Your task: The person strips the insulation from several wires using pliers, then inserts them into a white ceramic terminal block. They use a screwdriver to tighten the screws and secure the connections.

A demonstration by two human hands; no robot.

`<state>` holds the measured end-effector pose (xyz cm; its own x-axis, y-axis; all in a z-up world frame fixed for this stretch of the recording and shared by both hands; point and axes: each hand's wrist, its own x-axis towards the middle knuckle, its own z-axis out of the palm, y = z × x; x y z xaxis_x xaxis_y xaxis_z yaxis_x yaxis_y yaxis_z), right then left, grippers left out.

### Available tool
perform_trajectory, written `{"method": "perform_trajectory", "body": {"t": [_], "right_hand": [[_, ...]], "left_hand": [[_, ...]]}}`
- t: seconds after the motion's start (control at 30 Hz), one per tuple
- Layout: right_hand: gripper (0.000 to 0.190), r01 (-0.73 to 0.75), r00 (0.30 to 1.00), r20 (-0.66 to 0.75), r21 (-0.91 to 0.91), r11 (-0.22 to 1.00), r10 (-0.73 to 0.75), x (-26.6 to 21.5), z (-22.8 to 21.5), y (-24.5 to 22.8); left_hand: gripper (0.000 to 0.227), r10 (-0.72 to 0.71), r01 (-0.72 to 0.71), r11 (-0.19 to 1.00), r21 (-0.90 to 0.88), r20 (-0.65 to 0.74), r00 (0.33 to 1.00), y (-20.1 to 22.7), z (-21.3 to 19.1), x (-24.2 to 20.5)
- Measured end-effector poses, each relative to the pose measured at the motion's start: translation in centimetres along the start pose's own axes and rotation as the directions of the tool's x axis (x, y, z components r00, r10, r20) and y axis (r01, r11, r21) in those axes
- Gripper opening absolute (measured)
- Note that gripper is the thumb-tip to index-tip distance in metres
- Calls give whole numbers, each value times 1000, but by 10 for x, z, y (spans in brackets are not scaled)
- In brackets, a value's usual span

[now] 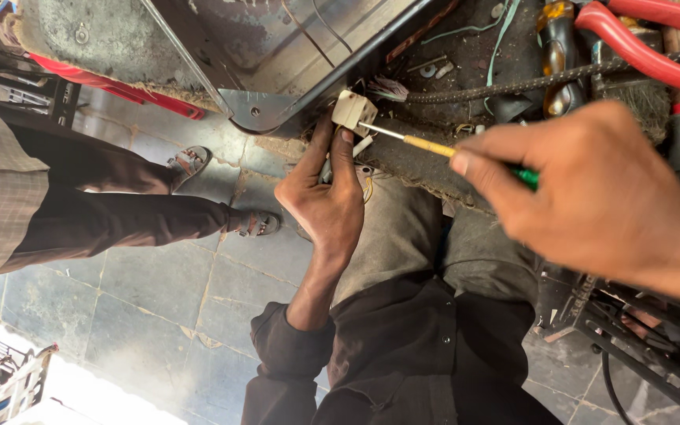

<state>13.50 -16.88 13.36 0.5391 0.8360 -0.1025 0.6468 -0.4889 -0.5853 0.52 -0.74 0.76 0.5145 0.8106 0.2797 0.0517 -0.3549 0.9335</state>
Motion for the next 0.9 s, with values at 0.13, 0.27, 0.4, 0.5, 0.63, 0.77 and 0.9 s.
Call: {"method": "perform_trajectory", "body": {"t": [0.13,0.27,0.4,0.5,0.63,0.77,0.9], "right_hand": [[25,-347,924,163,-22,937,346,14,-8,-4],[29,119,993,24,-188,975,-117,0,-2,-2],[38,490,511,306,-871,-20,-804,-1,1,14],[37,489,513,348,-870,-66,-785,2,8,20],[34,523,609,275,-845,116,-744,-5,11,24],[38,526,707,181,-781,337,-683,-10,12,24],[42,489,851,236,-684,542,-470,-8,14,19]], "left_hand": [[29,5,-5,1000,8,9,1000,1,-1,1],[29,-5,5,1000,11,27,1000,1,-3,1],[29,0,-1,1000,27,18,1000,1,-2,2],[29,58,-58,997,55,5,998,2,1,1],[30,11,-11,994,108,2,1000,1,-1,-1],[30,63,-64,994,83,18,998,0,-1,0],[29,106,-106,993,48,6,994,-7,3,1]]}}
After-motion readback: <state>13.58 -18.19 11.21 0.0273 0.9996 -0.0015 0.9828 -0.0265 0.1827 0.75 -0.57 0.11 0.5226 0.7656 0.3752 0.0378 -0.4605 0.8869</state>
